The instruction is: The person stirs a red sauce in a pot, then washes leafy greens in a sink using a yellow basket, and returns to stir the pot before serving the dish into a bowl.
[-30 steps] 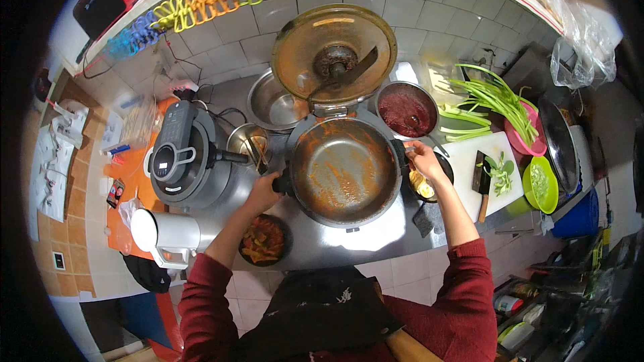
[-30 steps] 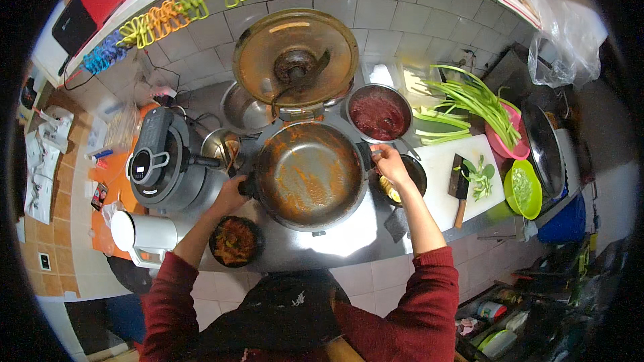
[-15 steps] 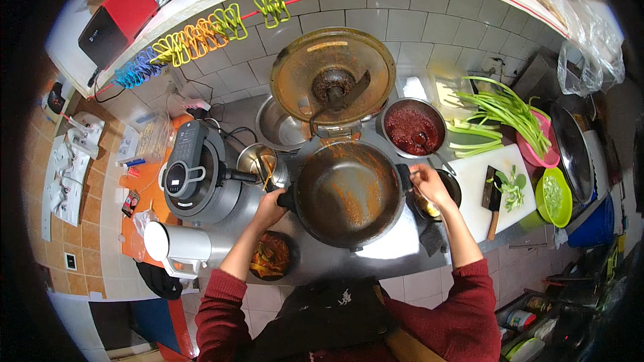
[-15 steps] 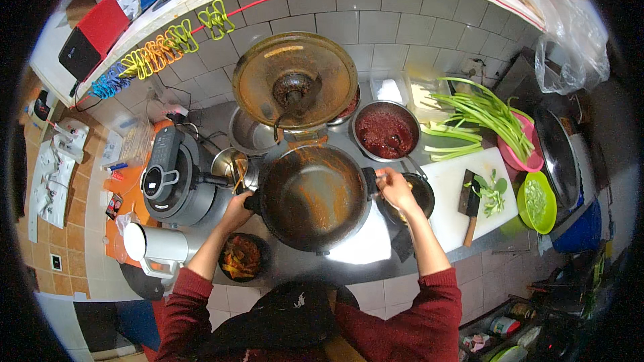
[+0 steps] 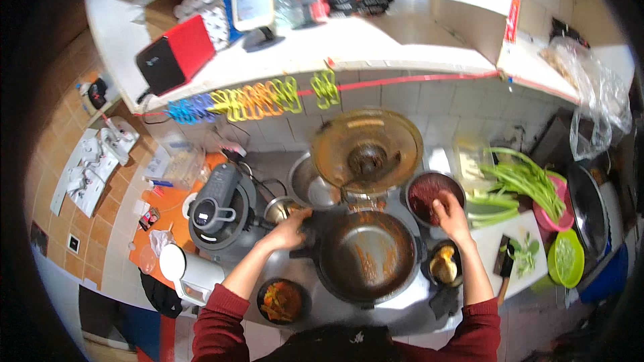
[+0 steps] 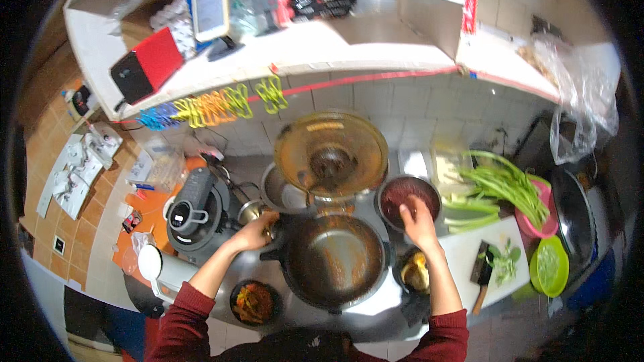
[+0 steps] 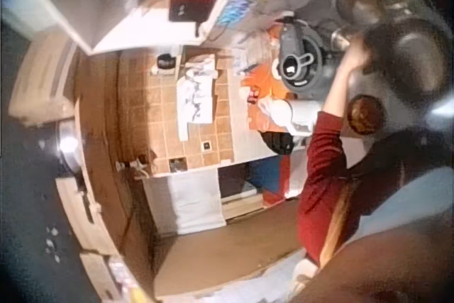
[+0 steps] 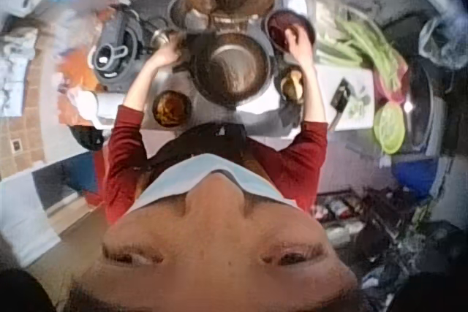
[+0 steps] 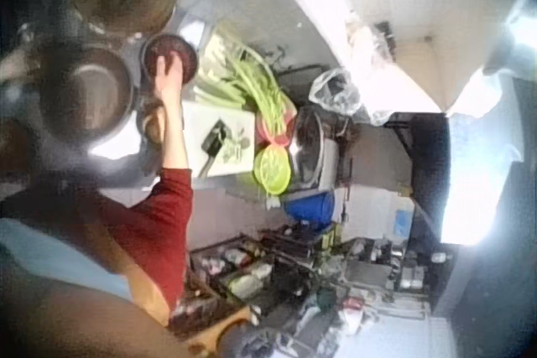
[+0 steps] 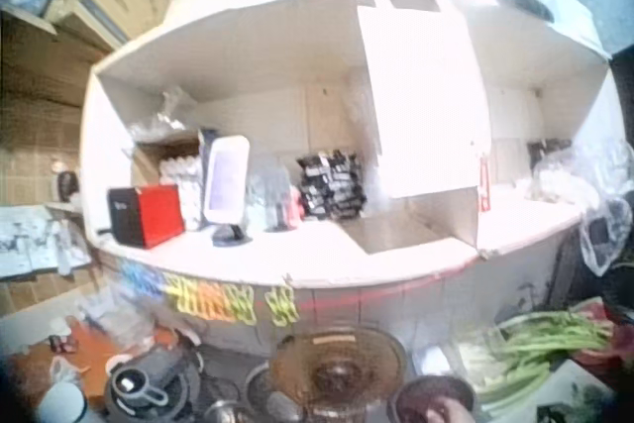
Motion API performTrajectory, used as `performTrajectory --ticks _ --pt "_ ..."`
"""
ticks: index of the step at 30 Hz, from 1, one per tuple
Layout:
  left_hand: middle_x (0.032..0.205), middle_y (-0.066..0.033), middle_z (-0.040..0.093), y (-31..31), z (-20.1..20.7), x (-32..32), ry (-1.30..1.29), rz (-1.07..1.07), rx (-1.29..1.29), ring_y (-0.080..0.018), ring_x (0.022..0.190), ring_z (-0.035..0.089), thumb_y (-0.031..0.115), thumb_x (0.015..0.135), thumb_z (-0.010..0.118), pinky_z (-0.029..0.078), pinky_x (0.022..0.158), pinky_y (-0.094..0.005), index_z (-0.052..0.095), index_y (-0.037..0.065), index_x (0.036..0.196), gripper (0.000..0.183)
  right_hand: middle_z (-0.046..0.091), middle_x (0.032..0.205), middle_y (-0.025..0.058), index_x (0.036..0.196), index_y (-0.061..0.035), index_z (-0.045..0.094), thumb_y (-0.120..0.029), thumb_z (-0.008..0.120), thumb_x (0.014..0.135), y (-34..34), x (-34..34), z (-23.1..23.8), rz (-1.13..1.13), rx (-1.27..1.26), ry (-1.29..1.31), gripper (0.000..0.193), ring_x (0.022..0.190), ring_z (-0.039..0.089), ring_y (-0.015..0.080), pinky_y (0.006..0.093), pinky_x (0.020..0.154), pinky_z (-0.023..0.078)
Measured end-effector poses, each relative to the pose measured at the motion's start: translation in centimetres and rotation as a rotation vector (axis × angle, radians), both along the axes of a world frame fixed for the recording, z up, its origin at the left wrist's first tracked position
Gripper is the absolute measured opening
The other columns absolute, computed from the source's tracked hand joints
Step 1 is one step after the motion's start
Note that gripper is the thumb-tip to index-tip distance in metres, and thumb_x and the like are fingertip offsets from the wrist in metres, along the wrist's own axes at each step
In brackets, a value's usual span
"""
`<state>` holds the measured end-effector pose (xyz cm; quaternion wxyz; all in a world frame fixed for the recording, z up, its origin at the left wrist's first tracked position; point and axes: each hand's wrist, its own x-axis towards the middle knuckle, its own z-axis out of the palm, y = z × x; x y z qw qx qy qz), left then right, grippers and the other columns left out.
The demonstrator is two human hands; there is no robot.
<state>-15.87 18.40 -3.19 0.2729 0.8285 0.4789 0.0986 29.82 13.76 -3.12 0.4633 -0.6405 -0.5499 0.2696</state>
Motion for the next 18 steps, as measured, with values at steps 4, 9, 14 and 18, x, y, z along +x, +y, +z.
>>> performTrajectory --ticks 4,9,14,18 --pt "0.141 -0.0159 0.047 5.6 5.3 2.5 -0.828 0.253 -0.103 -0.0222 0.135 0.040 -0.008 0.081 0.043 0.032 0.108 -0.0301 0.029 0.001 0.144 0.065 0.045 0.143 0.0176 0.146 -0.0059 0.034 -0.049 0.038 0.101 6.5 -0.9 5.9 0.065 0.213 0.225 0.063 0.138 0.034 0.0251 0.0373 0.114 0.023" --pt "0.142 -0.0119 0.046 6.2 7.7 4.7 -0.945 0.277 -0.244 -0.0215 0.134 0.040 -0.011 0.078 0.040 0.036 0.095 -0.0246 0.032 0.003 0.144 0.068 0.048 0.139 0.0205 0.149 -0.0064 0.029 -0.059 0.028 0.099 9.1 -2.1 7.5 0.160 0.087 0.431 0.072 0.143 0.024 0.0270 0.0422 0.117 0.009" --pt "0.139 -0.0075 0.049 4.7 7.7 4.2 -0.992 0.249 -0.243 -0.0154 0.122 0.046 -0.007 0.086 0.040 0.036 0.086 -0.0228 0.035 0.005 0.143 0.059 0.050 0.137 0.0185 0.145 -0.0039 0.036 -0.058 0.029 0.099 8.5 -1.6 6.2 0.150 0.117 0.517 0.071 0.143 0.024 0.0262 0.0423 0.117 0.010" --pt "0.134 -0.0063 0.053 2.2 6.5 2.9 -0.914 0.252 -0.223 -0.0119 0.111 0.050 -0.006 0.086 0.041 0.037 0.085 -0.0224 0.041 0.005 0.139 0.054 0.045 0.142 0.0186 0.143 0.0015 0.037 -0.057 0.034 0.099 4.5 -1.7 5.3 0.120 0.140 0.574 0.073 0.141 0.027 0.0249 0.0379 0.114 0.021"
